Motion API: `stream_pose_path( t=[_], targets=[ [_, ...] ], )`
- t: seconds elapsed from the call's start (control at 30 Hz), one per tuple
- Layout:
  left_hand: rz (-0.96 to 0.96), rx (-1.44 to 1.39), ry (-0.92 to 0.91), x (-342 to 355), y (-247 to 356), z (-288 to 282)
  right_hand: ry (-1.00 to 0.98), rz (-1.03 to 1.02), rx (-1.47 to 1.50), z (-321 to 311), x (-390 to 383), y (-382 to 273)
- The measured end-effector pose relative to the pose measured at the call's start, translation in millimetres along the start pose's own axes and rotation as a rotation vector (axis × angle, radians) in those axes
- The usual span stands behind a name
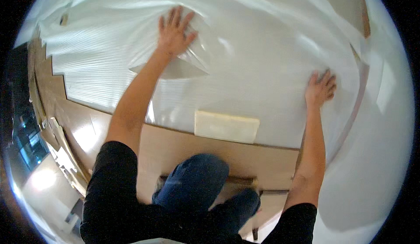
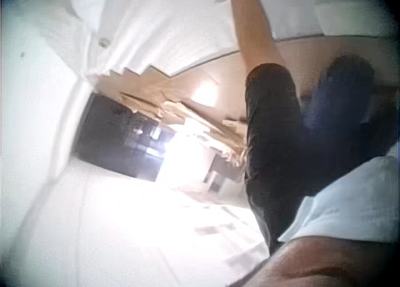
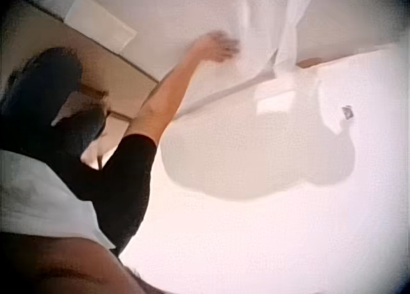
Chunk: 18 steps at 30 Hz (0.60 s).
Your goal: The person installs laminate flooring by placing planks on underlayment foam and securing them using a hammer and a tapping block. They use a utility knife and tape to cut and join sections of the underlayment foam.
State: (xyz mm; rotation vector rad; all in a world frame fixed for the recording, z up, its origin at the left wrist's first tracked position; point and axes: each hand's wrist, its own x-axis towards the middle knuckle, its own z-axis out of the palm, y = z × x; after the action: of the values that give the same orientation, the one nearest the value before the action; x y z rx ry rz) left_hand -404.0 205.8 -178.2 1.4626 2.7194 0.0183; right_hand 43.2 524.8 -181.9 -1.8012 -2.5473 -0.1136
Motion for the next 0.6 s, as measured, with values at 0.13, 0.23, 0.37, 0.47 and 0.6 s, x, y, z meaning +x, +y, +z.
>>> stream_pose_path(
  t=[0.13, 0.23, 0.37, 0.47, 0.6],
  targets=[
    [0.029, 0.028, -0.01, 21, -11, -20, 0.012, 0.049, 0.043, -4, 8, -18],
    [0.054, 0.053, -0.061, 13, -19, -15, 0.035, 0.037, 0.049, 4, 0, -19],
    [0.082, -0.042, -0.265, -22, 18, -42, 0.048, 0.07, 0.02, 6, -8, -2],
    [0.156, -0.114, -0.23, -15, 51, -75, 0.049, 0.084, -0.009, -12, 0, -4],
    [0.022, -0.355, -0.084, 91, 88, -48, -0.067, 0.09, 0.174, -28, 7, -53]
  ],
)
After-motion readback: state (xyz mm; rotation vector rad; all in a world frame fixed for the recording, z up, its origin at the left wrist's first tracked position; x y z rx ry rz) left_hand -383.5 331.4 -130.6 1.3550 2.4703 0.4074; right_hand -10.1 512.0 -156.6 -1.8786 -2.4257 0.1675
